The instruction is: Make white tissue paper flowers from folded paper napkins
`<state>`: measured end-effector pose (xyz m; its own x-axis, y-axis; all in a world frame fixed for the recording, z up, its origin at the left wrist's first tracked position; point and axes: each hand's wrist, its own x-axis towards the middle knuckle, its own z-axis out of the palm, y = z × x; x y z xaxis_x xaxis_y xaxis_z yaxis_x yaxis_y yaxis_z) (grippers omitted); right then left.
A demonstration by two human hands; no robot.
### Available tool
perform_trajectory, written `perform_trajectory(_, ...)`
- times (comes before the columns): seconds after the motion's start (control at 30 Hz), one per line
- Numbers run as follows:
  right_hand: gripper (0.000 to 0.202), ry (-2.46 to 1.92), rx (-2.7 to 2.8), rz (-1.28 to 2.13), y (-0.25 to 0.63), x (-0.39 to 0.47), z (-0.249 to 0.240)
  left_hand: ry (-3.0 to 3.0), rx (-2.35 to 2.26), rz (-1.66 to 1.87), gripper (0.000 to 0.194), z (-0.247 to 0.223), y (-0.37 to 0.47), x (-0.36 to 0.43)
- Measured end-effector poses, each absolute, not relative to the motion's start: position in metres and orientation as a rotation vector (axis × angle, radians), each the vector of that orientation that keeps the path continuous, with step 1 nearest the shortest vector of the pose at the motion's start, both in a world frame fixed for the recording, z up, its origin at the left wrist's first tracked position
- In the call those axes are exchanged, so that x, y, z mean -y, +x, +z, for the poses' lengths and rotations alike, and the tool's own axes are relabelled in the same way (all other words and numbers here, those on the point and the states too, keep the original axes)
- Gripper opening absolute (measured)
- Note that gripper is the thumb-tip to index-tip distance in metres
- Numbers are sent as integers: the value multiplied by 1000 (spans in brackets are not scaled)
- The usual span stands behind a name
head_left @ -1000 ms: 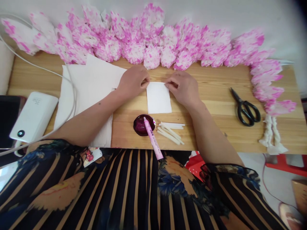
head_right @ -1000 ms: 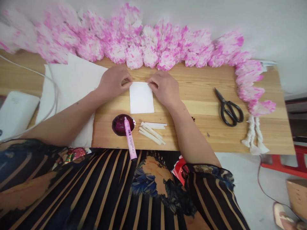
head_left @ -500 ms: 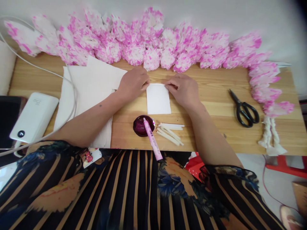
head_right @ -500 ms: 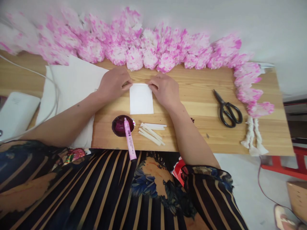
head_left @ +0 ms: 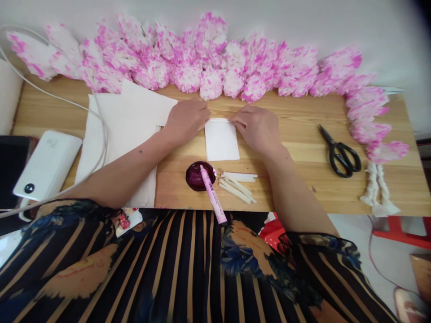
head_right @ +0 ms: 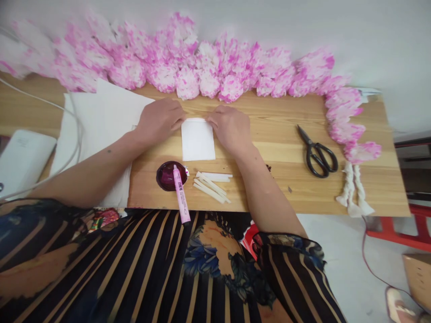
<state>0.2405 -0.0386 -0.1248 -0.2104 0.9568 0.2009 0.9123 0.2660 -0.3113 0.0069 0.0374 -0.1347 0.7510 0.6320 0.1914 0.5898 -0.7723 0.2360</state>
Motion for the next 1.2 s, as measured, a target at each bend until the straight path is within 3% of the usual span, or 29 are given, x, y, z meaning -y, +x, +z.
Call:
perform_trajectory(0.57,32,-1958,2278,156,228,42,-107,2787,-1005,381,27,-132,5,-34)
perform_trajectory(1.0,29,-1674,2178,190,238,38,-123,2731,-986,551,22,-137,6,-36)
perform_trajectory(1.2,19,-1641,2073,401,243,35,-125,2687,-1007,547,19,-137,2,-44)
